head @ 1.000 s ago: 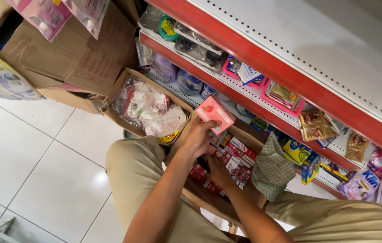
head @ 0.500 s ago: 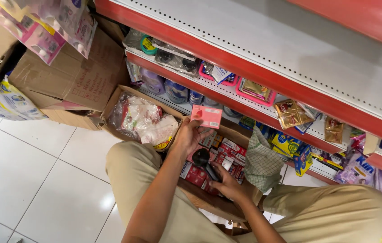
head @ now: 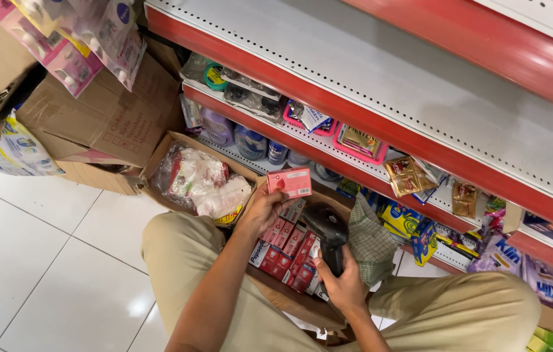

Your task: Scan and stock bar soap on shelves in a grocery store.

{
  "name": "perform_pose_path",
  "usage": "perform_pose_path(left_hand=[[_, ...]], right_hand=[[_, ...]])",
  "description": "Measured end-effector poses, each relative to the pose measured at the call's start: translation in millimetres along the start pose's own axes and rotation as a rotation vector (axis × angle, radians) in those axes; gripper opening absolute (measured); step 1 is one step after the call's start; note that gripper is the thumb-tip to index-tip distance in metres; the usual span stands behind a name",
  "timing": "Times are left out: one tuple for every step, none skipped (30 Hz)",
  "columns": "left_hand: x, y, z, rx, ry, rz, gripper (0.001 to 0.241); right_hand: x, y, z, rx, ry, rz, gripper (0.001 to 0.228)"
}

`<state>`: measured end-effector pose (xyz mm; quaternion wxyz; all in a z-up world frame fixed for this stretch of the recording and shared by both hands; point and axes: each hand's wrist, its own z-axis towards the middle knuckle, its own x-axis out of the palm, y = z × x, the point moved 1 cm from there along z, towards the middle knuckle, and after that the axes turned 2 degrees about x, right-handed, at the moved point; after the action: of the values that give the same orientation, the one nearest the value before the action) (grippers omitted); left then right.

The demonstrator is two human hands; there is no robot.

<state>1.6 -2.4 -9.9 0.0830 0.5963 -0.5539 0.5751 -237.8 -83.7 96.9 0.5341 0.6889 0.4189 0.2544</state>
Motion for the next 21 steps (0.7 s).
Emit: perform_pose_path(left_hand=[[1.7, -1.1, -1.0, -0.004, 0.005, 0.000, 0.046], [3.3, -2.3, -1.8, -0.008, 0.011, 0.001, 0.050], [6.1, -3.7, -2.5, -0.006, 0.010, -0.003, 0.050], [8.7, -5.1, -3.2, 0.002, 0.009, -0.001, 0.053], [10.7, -7.1, -4.4, 0.010, 0.006, 0.002, 0.057], [10.9, -7.3, -4.1, 0.013, 0.004, -0.001, 0.057], [10.9, -7.6, -4.0, 0.017, -0.005, 0.002, 0.058], [11.0, -7.7, -3.8, 0.021, -0.014, 0.006, 0.059], [9.8, -7.2, -2.7, 0.023, -0.016, 0.003, 0.059], [8.7, -6.5, -1.5, 0.022, -0.012, 0.000, 0.059], [7.6, -5.5, -0.6, 0.021, -0.009, -0.004, 0.059], [7.6, -5.0, -1.0, 0.021, -0.011, -0.006, 0.059], [7.9, -5.1, -0.8, 0.022, -0.001, -0.008, 0.060], [8.2, -5.2, -0.5, 0.023, 0.009, -0.010, 0.061], [8.5, -5.0, -0.9, 0.023, 0.008, -0.011, 0.061], [8.8, -4.6, -1.3, 0.016, 0.008, -0.012, 0.060], [9.2, -4.8, -1.1, 0.010, 0.008, -0.013, 0.060], [10.3, -6.0, -1.6, 0.010, 0.009, -0.013, 0.060], [11.5, -6.7, -2.4, 0.003, 0.005, -0.010, 0.059], [12.7, -7.3, -3.1, -0.005, 0.001, -0.007, 0.058], [12.4, -7.2, -2.9, -0.005, 0.001, -0.007, 0.058]], right_hand=[[1.5, 2.5, 0.2, -0.012, -0.029, 0.000, 0.021], [3.0, 4.8, 0.6, -0.023, -0.057, 0.001, 0.020], [2.4, 4.1, 1.0, -0.024, -0.055, -0.003, 0.020], [1.6, 3.5, 1.5, -0.037, -0.073, 0.004, 0.019], [1.4, 2.7, 2.1, -0.050, -0.089, 0.012, 0.017], [1.4, 2.6, 2.6, -0.050, -0.084, 0.009, 0.017], [1.5, 2.2, 2.9, -0.050, -0.096, -0.005, 0.017], [1.5, 1.8, 3.2, -0.050, -0.107, -0.018, 0.016], [2.3, 2.7, 3.2, -0.049, -0.105, -0.021, 0.016], [2.9, 3.5, 3.4, -0.044, -0.113, -0.039, 0.016], [3.5, 4.1, 3.0, -0.039, -0.122, -0.056, 0.016], [4.3, 4.7, 2.5, -0.037, -0.120, -0.058, 0.016], [5.2, 5.5, 2.5, -0.035, -0.125, -0.066, 0.016], [6.0, 6.2, 2.6, -0.033, -0.129, -0.074, 0.016], [5.9, 6.2, 2.7, -0.032, -0.128, -0.075, 0.016], [5.6, 6.2, 2.8, -0.035, -0.131, -0.080, 0.016], [5.6, 6.3, 3.5, -0.040, -0.133, -0.086, 0.016], [5.3, 6.2, 4.1, -0.041, -0.133, -0.086, 0.016], [5.0, 6.1, 4.2, -0.044, -0.133, -0.091, 0.016], [4.5, 6.0, 4.3, -0.046, -0.133, -0.096, 0.016], [4.7, 5.6, 4.6, -0.046, -0.132, -0.096, 0.016]])
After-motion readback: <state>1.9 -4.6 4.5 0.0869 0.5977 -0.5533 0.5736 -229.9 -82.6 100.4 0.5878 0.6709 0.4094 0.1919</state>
